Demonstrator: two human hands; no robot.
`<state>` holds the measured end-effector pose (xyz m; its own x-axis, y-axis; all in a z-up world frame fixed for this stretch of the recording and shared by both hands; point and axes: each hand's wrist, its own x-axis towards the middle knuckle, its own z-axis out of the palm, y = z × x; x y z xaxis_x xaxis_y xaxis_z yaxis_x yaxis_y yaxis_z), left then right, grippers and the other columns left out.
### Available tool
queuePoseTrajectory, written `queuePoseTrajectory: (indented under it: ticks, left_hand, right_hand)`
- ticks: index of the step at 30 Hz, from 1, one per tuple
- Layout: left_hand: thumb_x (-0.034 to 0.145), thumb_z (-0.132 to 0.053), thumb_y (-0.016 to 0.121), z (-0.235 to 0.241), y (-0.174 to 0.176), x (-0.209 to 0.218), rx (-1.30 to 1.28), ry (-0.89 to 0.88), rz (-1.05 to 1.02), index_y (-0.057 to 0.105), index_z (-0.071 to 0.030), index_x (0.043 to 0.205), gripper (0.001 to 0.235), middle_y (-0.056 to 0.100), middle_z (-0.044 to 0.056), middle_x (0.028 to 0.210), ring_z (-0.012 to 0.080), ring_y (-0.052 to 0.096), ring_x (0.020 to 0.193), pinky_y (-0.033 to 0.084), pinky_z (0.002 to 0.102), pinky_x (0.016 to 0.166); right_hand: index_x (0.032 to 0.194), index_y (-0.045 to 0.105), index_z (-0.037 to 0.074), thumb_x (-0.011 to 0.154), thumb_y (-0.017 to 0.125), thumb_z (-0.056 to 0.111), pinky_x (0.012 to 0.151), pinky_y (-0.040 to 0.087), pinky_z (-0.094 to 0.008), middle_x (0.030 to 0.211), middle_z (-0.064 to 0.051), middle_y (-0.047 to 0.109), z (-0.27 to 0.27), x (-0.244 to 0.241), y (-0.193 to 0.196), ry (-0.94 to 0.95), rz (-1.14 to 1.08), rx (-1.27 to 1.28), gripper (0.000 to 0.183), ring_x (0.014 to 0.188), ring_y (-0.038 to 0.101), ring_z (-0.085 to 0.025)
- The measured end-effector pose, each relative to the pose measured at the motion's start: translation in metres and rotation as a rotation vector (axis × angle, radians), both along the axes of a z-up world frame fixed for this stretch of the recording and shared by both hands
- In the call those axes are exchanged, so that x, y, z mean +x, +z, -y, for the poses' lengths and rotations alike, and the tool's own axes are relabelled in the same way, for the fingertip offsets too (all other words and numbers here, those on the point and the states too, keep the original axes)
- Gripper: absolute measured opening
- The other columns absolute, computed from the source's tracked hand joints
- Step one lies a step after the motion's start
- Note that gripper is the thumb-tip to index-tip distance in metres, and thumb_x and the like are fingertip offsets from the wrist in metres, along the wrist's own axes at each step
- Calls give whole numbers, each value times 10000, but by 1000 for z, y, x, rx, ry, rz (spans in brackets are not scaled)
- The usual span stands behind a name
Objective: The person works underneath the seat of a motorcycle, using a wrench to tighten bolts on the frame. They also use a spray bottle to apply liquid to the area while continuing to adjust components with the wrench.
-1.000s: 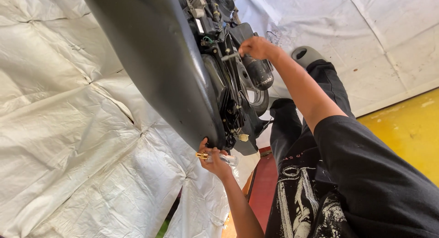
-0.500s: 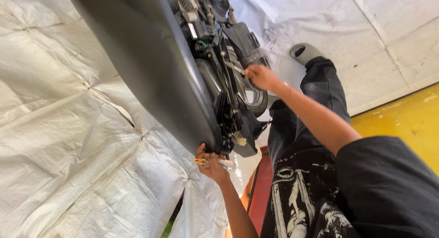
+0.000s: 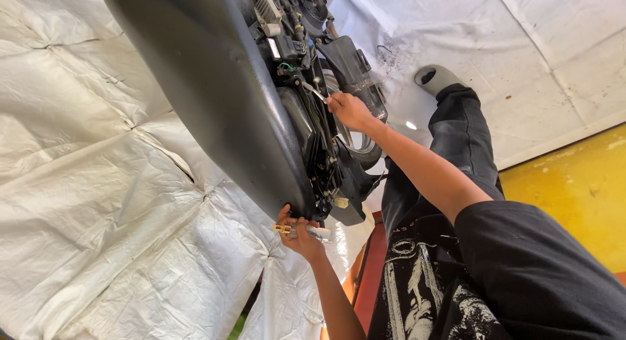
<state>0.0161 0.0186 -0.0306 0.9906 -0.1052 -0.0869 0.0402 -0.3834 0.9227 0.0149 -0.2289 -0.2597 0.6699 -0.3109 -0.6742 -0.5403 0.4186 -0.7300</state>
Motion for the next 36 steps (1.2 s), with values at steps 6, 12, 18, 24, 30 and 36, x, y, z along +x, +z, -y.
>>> queuePoseTrajectory:
  ticks: [6,12,18,24,30,36]
  left_hand:
    - [804,60,560,15,9,-3,-5,8,-25,442,-105,894,222,602,91,1241,146,541,349,454,201,325]
    - [809,58,579,21,10,-9,9,10,7,439,-102,874,223,605,100,1241,146,540,353,466,213,327]
    - [812,66,579,17,8,-7,4,-10,-1,448,-92,878,215,604,107,1243,149,557,378,477,228,341]
    - [814,71,594,13,6,-4,-20,-11,-13,463,-89,880,217,608,106,1235,140,537,392,484,237,332]
    - [811,70,584,12,3,-5,-63,-8,3,476,-81,889,201,611,117,1221,137,539,361,468,207,318]
    - [830,70,580,7,-2,-6,-65,-23,17,456,-89,879,207,619,133,1267,138,564,378,482,212,346]
  right_hand:
    - [893,712,259,1032,483,546,915,545,-497,896,-160,733,34,26,-28,136,35,-94,393,993,687,-435]
    - [930,710,228,1030,482,548,934,516,-555,927,-219,720,17,-6,-11,128,20,-26,406,1038,663,-473]
    - [885,678,226,1046,487,564,814,552,-555,800,-148,708,37,12,-24,103,46,-150,420,855,685,-468]
    - [899,729,230,1034,451,544,877,538,-553,861,-193,730,-7,-18,18,150,-53,1,440,962,697,-441]
    - [885,749,149,1030,509,472,881,531,-533,841,-211,732,-15,-43,59,232,-16,27,428,927,702,-461]
    - [834,628,148,1146,406,436,680,570,-503,678,-133,657,22,-63,63,369,82,-379,479,691,700,-374]
